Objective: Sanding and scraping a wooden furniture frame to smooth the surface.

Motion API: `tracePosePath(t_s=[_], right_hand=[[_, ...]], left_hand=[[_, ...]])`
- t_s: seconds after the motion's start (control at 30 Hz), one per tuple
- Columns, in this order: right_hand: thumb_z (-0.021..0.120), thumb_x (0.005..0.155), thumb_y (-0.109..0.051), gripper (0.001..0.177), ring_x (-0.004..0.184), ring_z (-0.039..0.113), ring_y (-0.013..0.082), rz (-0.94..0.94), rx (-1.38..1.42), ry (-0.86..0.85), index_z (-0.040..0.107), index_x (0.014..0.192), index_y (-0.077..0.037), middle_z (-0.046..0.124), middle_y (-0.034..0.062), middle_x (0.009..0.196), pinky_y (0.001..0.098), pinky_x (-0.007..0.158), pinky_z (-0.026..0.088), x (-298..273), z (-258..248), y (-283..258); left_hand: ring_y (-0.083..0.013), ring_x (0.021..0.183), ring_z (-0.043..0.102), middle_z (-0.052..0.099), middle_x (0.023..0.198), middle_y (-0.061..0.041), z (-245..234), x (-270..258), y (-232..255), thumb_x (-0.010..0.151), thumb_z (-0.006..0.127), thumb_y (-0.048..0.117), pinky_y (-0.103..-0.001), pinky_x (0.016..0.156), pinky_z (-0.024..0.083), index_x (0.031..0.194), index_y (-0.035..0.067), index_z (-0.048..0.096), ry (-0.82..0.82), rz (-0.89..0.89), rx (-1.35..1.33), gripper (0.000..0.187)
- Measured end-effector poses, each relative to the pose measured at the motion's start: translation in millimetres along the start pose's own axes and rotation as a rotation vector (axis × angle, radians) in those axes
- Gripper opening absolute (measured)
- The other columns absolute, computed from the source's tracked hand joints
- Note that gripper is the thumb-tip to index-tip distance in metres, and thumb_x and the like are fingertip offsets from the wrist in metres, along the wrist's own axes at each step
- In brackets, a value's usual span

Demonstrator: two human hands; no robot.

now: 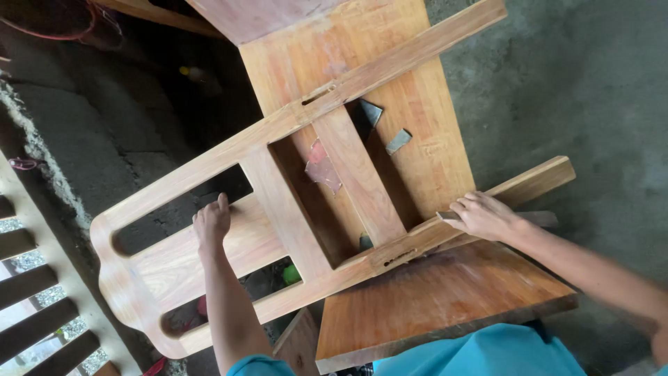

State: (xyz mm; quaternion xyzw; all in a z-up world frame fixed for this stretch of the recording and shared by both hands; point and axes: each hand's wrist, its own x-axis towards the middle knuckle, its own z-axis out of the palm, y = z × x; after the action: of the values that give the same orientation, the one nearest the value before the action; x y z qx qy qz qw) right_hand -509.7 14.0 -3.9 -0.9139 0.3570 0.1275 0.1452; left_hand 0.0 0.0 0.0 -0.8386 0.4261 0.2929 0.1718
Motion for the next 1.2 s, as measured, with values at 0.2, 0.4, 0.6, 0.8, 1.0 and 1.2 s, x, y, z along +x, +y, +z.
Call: tracePosePath(t_s=[0.2, 0.4, 0.6, 0.8, 1.0, 1.2], right_hand=[[0.031, 0.085, -0.046, 0.043, 0.076, 0.058, 0.0211, 0.026, 0.150, -0.065, 0.056, 0.084, -0.011, 0.061, 0.0064, 0.076, 0.0322, 0.073, 0.042, -3.3, 10.4, 7.7], [0.034, 0.086, -0.039, 0.036, 0.089, 0.056, 0.0173, 0.011, 0.280, -0.033, 0.059, 0.080, -0.013, 0.061, 0.0034, 0.083, 0.0247, 0.073, 0.044, -16.7, -34.5, 5.2], [0.033, 0.087, -0.043, 0.042, 0.077, 0.060, 0.0194, 0.129, 0.340, -0.058, 0.060, 0.077, -0.012, 0.061, 0.0069, 0.072, 0.0297, 0.075, 0.044, -8.4, -30.9, 11.9], [0.039, 0.086, -0.037, 0.046, 0.079, 0.062, 0.0295, 0.509, 0.744, -0.222, 0.065, 0.077, 0.000, 0.064, 0.0189, 0.073, 0.0356, 0.070, 0.048, 1.4, -111.0, 15.6], [0.030, 0.088, -0.047, 0.052, 0.106, 0.047, 0.0316, 0.924, 0.980, 0.058, 0.027, 0.133, -0.022, 0.042, 0.0146, 0.124, 0.0454, 0.085, 0.039, 26.4, -86.9, 93.1], [0.033, 0.096, -0.025, 0.039, 0.089, 0.054, 0.0350, 0.804, 0.866, 0.445, 0.027, 0.135, -0.023, 0.049, 0.0279, 0.106, 0.0409, 0.073, 0.045, 93.4, -43.5, 211.3]], left_hand=[[-0.0321, 0.103, 0.047, 0.059, 0.098, -0.016, 61.0, 30.6, -21.1, 0.093, 0.015, 0.041, -0.038, 0.094, 0.026, 0.093, 0.005, 0.061, 0.204, -0.011, 0.029, 0.058], [-0.0318, 0.107, 0.043, 0.056, 0.099, -0.017, 101.9, 46.9, -22.1, 0.092, 0.032, 0.035, -0.045, 0.089, 0.030, 0.095, 0.005, 0.054, 0.500, -0.074, -0.149, 0.037], [-0.0354, 0.083, 0.050, 0.047, 0.087, -0.012, 94.4, 4.0, 104.3, 0.078, 0.048, 0.019, -0.043, 0.074, 0.037, 0.097, 0.011, 0.045, 1.026, -0.099, -0.403, 0.020], [-0.0376, 0.096, 0.047, 0.045, 0.105, -0.023, 138.8, -83.4, 257.9, 0.085, 0.045, 0.026, -0.042, 0.084, 0.037, 0.112, -0.001, 0.041, 1.051, 0.017, -0.288, 0.038], [-0.0312, 0.113, 0.037, 0.029, 0.128, -0.017, 159.2, -113.9, 257.1, 0.083, 0.033, 0.049, -0.039, 0.087, 0.033, 0.130, 0.015, 0.026, 0.556, -0.002, -0.294, 0.058], [-0.0352, 0.102, 0.047, 0.037, 0.119, -0.019, 147.7, -114.8, 257.7, 0.081, 0.034, 0.051, -0.040, 0.075, 0.045, 0.132, 0.009, 0.024, 0.511, -0.034, -0.281, 0.066]])
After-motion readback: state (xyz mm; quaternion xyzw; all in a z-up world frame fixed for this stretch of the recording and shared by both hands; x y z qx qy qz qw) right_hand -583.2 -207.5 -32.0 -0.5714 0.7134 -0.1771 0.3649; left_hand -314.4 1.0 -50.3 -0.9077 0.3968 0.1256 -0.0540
